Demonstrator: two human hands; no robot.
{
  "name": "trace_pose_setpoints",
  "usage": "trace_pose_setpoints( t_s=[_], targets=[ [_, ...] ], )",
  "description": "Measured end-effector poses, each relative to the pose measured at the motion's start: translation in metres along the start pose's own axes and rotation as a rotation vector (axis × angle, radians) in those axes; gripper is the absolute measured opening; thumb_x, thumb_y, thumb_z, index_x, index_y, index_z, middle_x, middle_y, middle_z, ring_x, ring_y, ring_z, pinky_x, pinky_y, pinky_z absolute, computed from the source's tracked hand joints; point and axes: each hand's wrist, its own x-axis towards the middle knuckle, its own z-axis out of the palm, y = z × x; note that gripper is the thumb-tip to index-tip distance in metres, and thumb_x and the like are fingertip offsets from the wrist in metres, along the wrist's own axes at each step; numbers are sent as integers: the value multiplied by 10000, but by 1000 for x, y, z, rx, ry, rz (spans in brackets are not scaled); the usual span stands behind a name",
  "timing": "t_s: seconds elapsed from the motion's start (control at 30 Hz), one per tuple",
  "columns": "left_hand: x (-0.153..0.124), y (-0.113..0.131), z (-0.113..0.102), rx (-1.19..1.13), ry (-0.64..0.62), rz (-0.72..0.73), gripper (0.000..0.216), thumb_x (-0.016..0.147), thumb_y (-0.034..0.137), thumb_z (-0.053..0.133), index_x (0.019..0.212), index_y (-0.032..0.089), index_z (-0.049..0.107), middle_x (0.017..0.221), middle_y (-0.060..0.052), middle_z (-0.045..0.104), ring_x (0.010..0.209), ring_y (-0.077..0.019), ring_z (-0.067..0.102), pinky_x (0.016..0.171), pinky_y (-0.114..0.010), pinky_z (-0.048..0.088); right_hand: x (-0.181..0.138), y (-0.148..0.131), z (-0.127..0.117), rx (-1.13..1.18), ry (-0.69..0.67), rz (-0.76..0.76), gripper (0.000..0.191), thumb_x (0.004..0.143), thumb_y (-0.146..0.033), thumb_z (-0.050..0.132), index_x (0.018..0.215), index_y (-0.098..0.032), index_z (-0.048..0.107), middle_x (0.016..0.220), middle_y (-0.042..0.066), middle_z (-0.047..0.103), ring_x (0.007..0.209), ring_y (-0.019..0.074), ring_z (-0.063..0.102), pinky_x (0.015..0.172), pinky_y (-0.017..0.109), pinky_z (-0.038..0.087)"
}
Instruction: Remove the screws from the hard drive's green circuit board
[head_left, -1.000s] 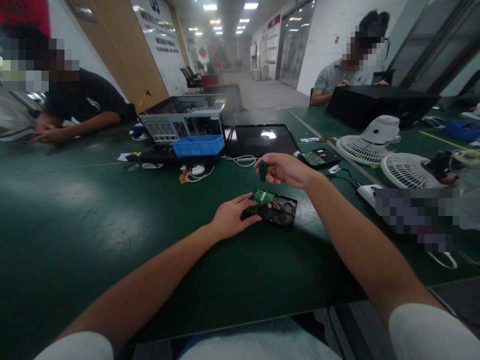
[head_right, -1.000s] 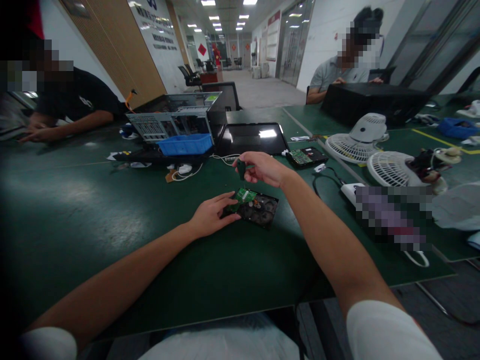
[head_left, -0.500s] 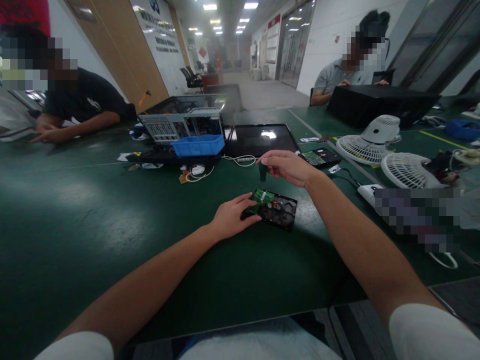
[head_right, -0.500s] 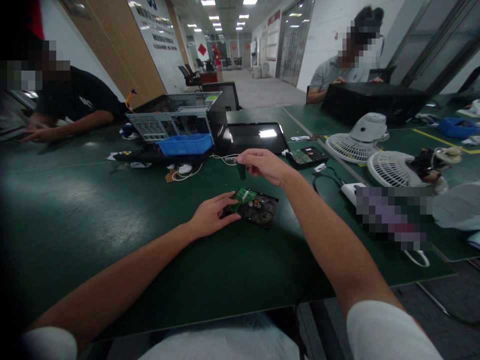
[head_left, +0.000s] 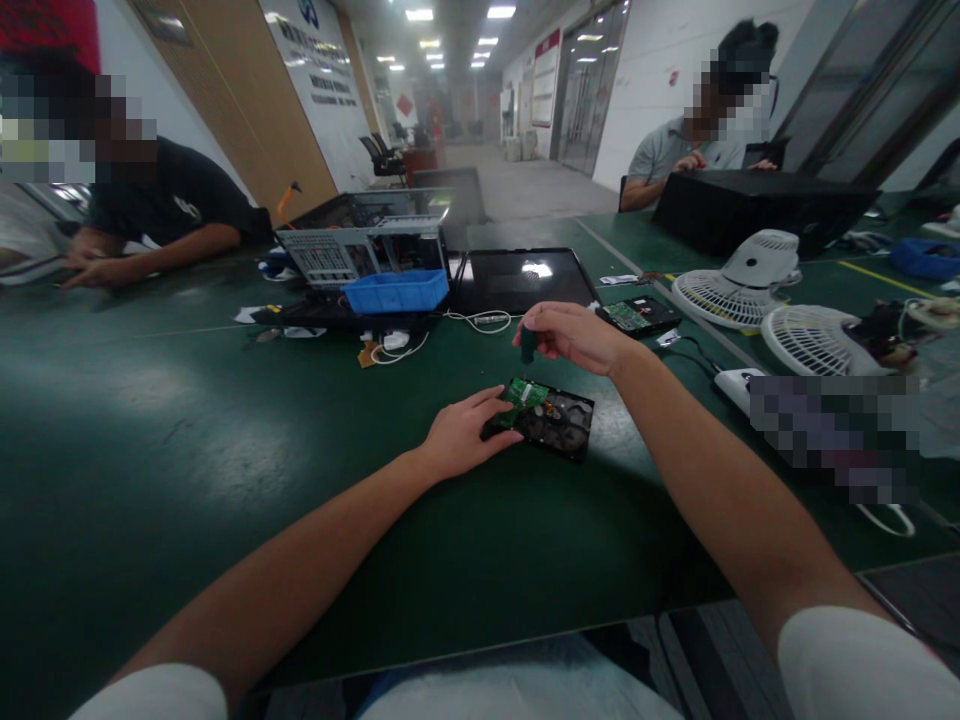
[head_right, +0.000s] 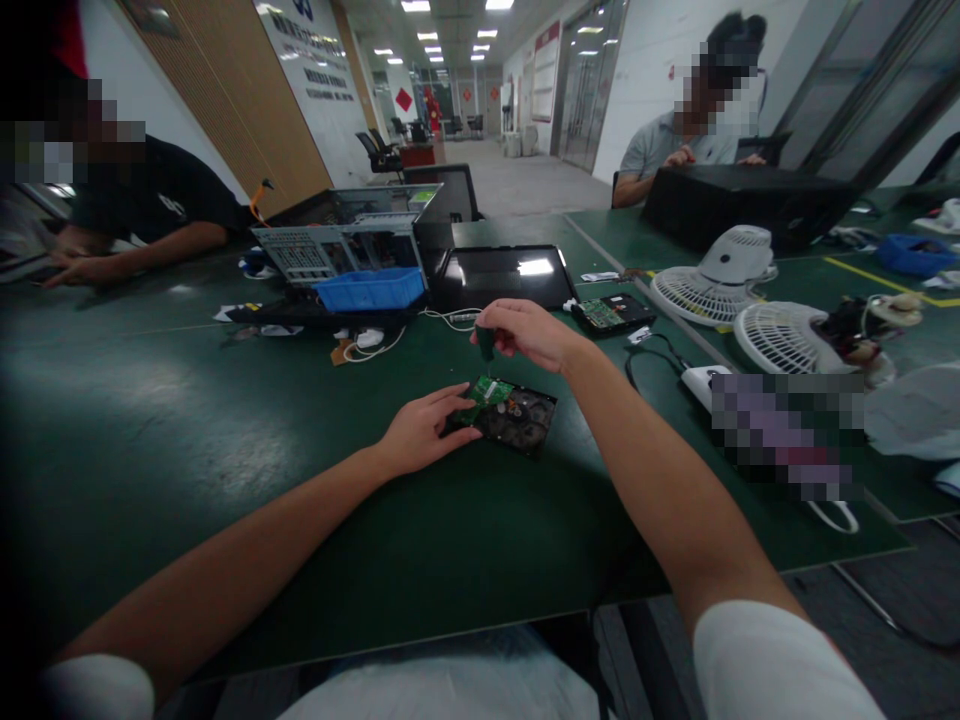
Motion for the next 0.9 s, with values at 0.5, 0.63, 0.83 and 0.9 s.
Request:
trace_pose_setpoints(
  t_s=[0.5, 0.63, 0.83, 0.9],
  targets=[
    [0, -1, 2, 5, 7, 0, 515, 940, 613, 645, 1270, 219, 690, 1494, -126, 602, 1191, -304, 708, 984, -466, 606, 1, 2, -2, -25, -27, -2, 198, 881, -330, 687, 893, -143, 751, 908, 92, 747, 611, 107, 527, 477, 221, 377],
    [0, 0, 1, 1, -2, -5, 515, 941, 609, 647, 1265, 211, 694, 1499, -126, 598, 1215, -313, 696, 973, -465, 612, -1, 0, -2, -32, -35, 2, 198, 892, -318, 676, 903, -136, 755, 921, 91, 743, 614, 98, 529, 489, 213, 387],
    [0, -2, 2, 4, 10, 5, 516, 940, 613, 647, 1270, 218, 691, 1494, -125, 602, 1215, -305, 697, 982, -463, 608, 0, -1, -2, -33, -36, 5, 197, 889, -320, 662, 854, -139, 731, 954, 114, 768, 598, 110, 531, 470, 233, 378],
    [-1, -4, 3, 10, 2, 9, 520, 942, 617, 641, 1271, 218, 690, 1497, -128, 599, 1213, -304, 697, 982, -468, 607, 1, 0, -2, -34, -36, 19, 204, 891, -324, 648, 850, -137, 721, 966, 123, 774, 583, 107, 520, 460, 232, 370]
  ],
)
